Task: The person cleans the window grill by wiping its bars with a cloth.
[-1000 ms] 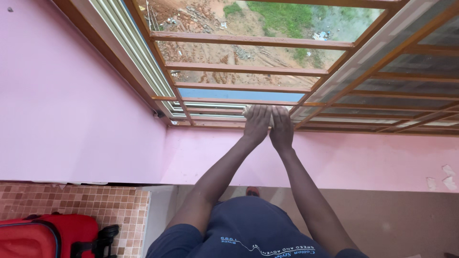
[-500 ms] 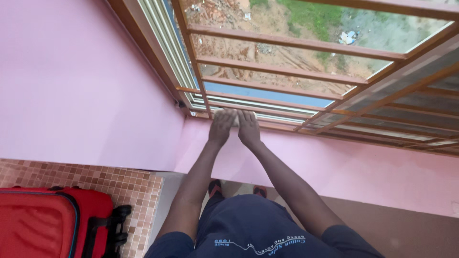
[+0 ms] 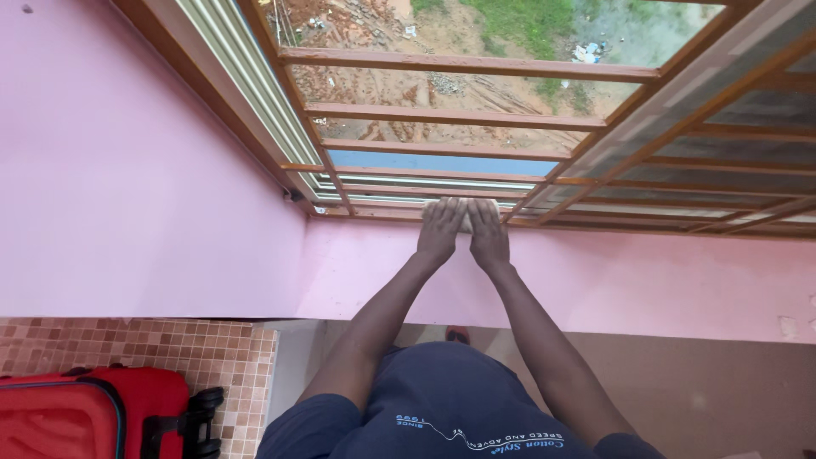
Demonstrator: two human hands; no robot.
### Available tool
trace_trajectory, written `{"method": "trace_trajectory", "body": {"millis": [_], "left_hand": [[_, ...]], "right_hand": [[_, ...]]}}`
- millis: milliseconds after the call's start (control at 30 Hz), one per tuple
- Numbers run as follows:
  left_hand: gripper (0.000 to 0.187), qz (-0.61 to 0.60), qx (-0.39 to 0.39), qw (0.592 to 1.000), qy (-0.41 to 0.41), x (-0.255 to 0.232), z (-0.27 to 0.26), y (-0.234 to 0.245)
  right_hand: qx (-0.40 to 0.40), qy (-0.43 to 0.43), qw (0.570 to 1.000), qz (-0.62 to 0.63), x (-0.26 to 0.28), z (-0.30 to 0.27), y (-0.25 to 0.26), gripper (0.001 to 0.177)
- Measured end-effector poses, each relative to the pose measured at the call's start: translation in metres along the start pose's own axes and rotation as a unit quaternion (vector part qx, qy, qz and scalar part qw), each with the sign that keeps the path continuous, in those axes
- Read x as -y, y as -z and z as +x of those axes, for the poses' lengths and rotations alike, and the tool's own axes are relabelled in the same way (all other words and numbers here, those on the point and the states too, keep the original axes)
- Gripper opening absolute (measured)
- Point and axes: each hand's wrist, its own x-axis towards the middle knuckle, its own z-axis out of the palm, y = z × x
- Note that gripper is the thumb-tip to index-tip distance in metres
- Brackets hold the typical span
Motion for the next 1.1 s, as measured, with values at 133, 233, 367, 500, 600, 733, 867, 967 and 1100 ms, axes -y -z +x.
{"method": "trace_trajectory", "body": {"millis": [133,233,367,500,600,733,867,967,1100], "left_hand": [[0.046,-0.120,0.016,0.990,-0.069,-0.060,0.016,0.027],[0.036,-0.170,-0.059,0.975,-0.130,-0.105,0.041,0.099],[0.041,-0.139,-0.187,0.954,-0.187,-0.118,0.061,0.153],[0.046,-0.048,-0.153,0.979,-0.124,-0.050,0.062,0.163],[0.050,-0.036,-0.173,0.983,-0.057,-0.024,0.043,0.162],[0.046,0.021,-0.215,0.976,0.002,0.035,0.024,0.189],[0.034,0.016,-0.249,0.968,0.026,0.059,0.004,0.211],[0.034,0.027,-0.251,0.966,0.054,0.049,0.007,0.199],[0.046,0.037,-0.235,0.970,0.042,0.010,0.037,0.159]], "right_hand": [[0.033,-0.114,0.982,0.144,-0.028,-0.025,0.061,0.067],[-0.048,-0.108,0.968,0.221,-0.022,-0.016,0.145,0.055],[-0.267,0.038,0.950,0.155,0.000,0.007,0.187,0.053],[-0.221,0.032,0.975,0.016,0.048,0.045,0.134,0.055],[-0.245,0.043,0.967,0.050,0.079,0.062,0.106,0.052],[-0.177,0.101,0.976,0.081,0.140,0.083,0.085,0.068],[-0.156,0.128,0.974,0.100,0.179,0.093,0.079,0.066],[-0.145,0.154,0.971,0.112,0.165,0.092,0.078,0.069],[-0.153,0.138,0.977,0.054,0.109,0.073,0.085,0.066]]}}
